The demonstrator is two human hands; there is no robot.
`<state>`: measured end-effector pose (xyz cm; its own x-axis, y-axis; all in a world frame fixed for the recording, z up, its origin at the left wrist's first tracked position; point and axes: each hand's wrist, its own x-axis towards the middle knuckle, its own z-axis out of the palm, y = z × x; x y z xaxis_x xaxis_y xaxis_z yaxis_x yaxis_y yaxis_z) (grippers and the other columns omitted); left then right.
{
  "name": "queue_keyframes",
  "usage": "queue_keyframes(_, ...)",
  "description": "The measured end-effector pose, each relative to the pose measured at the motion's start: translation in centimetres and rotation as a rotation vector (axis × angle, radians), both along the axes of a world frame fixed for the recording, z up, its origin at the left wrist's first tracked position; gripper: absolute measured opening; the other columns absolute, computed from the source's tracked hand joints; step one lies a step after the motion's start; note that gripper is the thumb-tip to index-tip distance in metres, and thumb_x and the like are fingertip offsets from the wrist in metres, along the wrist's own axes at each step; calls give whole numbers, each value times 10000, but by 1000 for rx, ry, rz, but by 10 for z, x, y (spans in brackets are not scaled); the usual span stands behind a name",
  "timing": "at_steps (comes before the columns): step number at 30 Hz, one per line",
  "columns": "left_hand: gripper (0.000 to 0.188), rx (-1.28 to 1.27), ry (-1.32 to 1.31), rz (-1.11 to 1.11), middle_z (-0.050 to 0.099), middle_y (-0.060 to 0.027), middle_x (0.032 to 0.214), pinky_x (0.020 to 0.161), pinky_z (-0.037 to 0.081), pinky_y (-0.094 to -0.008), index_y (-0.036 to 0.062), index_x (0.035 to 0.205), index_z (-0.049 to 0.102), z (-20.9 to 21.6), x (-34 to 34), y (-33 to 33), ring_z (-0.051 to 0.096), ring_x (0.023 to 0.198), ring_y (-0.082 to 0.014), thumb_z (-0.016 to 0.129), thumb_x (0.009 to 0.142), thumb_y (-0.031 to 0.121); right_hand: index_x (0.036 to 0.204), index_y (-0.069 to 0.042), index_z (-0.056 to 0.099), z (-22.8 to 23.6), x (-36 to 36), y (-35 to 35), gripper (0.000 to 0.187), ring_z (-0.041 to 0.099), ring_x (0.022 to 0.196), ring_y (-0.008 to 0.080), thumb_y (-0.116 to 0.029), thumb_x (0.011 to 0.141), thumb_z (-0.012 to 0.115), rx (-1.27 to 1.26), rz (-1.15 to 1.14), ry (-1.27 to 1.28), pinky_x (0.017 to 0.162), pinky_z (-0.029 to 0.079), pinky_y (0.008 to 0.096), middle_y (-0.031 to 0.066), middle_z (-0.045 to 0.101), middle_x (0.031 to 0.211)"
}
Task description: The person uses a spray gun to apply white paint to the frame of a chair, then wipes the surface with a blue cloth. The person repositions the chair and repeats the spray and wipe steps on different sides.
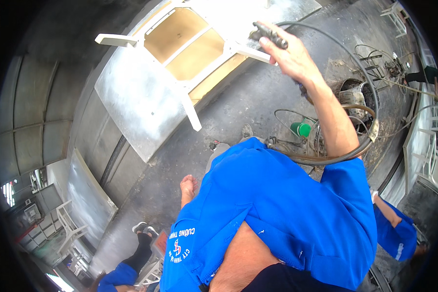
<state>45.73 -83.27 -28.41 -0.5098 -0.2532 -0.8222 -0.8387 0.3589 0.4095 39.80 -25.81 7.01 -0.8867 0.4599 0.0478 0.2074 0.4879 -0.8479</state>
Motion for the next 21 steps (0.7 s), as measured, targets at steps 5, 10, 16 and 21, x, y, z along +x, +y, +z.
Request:
queue_keyframes(5,348,27,67,-24,698,-108,1189,852,569,-449,104,1343,595,8,-33,8,682,1051,-281,593,1047,288,1490,-229,556,-15,20,7,532,580,781,124,-412,999,645,10,87,124,712,503,281,19,677,981)
queue_keyframes(10,409,54,76,-14,694,-121,1238,892,566,-454,90,1402,561,12,-30,28,677,1100,-288,595,1049,293,1483,-231,557,-15,11,33,529,592,863,175,-414,995,645,117,20,98,791,504,318,47,666,1018)
queue_keyframes(16,380,61,-11,69,705,-117,1191,846,574,-445,89,1369,580,-8,18,27,684,1056,-278,609,1033,266,1483,-223,541,-32,14,28,521,633,1253,341,-393,997,624,97,8,-199,1056,480,413,176,677,1327)
queue_keyframes(21,287,47,-65,83,706,-95,1065,742,561,-404,77,1245,629,-16,73,10,682,929,-246,628,1010,242,1512,-252,508,-77,10,21,569,634,1251,355,-432,989,645,53,60,-177,1063,480,426,190,678,1318)
